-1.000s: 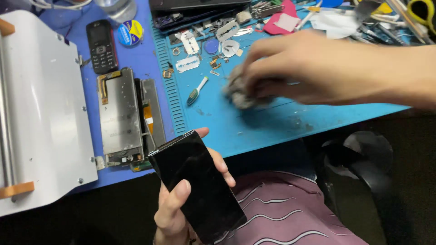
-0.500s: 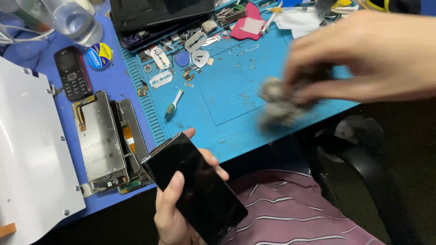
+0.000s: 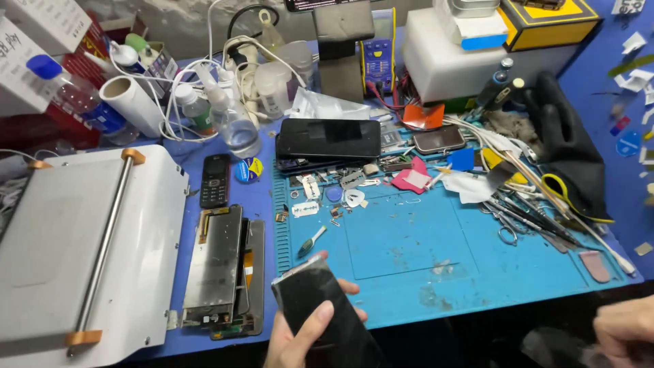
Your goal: Cleaning and inspecting a smartphone screen assembly during a remanufacturing process.
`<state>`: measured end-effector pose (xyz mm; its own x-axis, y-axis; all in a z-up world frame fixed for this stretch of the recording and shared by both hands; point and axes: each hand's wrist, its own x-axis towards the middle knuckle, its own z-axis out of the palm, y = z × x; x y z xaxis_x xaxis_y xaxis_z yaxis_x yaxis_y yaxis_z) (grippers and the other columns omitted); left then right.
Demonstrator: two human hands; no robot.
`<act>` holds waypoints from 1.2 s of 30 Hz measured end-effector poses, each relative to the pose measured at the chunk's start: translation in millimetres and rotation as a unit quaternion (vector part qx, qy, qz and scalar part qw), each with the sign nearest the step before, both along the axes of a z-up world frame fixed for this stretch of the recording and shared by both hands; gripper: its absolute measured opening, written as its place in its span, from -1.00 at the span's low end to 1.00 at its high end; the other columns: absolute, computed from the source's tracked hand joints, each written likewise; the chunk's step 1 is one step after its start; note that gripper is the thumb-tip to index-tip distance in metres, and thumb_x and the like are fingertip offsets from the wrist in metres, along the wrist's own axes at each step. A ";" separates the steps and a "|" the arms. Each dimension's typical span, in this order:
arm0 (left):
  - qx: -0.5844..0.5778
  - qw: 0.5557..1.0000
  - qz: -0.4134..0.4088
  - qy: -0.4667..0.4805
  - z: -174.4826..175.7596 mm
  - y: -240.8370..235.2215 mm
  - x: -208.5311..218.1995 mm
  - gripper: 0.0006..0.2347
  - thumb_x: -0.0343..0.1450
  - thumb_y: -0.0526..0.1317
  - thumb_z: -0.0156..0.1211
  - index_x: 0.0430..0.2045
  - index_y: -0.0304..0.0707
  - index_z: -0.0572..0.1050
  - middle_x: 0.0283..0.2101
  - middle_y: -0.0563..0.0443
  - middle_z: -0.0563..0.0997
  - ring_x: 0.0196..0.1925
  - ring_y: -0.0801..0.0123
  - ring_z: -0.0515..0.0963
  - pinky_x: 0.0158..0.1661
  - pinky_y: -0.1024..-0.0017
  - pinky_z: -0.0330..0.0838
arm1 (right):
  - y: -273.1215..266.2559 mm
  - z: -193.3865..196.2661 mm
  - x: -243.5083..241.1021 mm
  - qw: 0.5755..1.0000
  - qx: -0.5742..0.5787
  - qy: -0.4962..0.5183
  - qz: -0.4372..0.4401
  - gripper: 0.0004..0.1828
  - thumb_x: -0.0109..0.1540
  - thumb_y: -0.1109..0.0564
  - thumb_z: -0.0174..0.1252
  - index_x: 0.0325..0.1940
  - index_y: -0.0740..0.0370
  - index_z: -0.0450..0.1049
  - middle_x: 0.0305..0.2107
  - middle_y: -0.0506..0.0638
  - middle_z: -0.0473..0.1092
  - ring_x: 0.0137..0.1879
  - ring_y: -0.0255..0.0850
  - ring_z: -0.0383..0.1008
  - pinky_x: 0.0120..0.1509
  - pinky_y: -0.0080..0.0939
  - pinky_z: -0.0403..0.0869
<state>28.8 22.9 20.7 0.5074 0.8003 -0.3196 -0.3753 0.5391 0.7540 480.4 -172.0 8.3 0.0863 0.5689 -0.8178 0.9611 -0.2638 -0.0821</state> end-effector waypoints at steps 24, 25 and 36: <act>-0.254 0.941 -0.163 -0.151 -15.4 -22.5 57.7 -0.52 0.50 -0.34 0.10 0.38 -0.40 0.23 0.34 -0.48 0.47 0.11 -0.27 0.58 -0.19 0.15 0.62 | 73.9 -0.4 -43.0 0.838 0.527 0.143 -0.002 -0.78 0.05 -0.17 0.38 -0.50 -0.09 0.56 -0.59 -0.32 0.51 -0.54 -0.41 0.46 -0.39 -0.42 0.42; -0.206 0.948 -0.201 -0.132 -27.1 -28.4 55.8 -0.45 0.44 -0.26 0.21 0.39 -0.30 0.24 0.35 -0.43 0.46 0.23 -0.02 0.58 0.22 0.17 0.50 | 75.3 -0.1 -44.7 0.833 0.531 0.155 -0.014 -0.78 0.04 -0.14 0.40 -0.52 -0.06 0.56 -0.61 -0.31 0.51 -0.55 -0.42 0.44 -0.42 -0.44 0.42; -0.148 0.949 -0.237 -0.144 -17.6 -7.4 65.9 -0.44 0.49 -0.29 0.20 0.40 -0.26 0.12 0.33 -0.49 0.47 0.03 -0.17 0.63 -0.14 0.18 0.67 | 71.6 -5.4 -41.4 0.845 0.512 0.149 -0.020 -0.79 0.03 -0.17 0.43 -0.50 -0.10 0.61 -0.60 -0.32 0.53 -0.53 -0.41 0.48 -0.39 -0.43 0.46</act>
<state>94.7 15.6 3.1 0.8889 0.3568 -0.2873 -0.2055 0.8712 0.4459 439.0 -100.4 2.9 -0.0012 0.9935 0.1141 0.8496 0.0612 -0.5239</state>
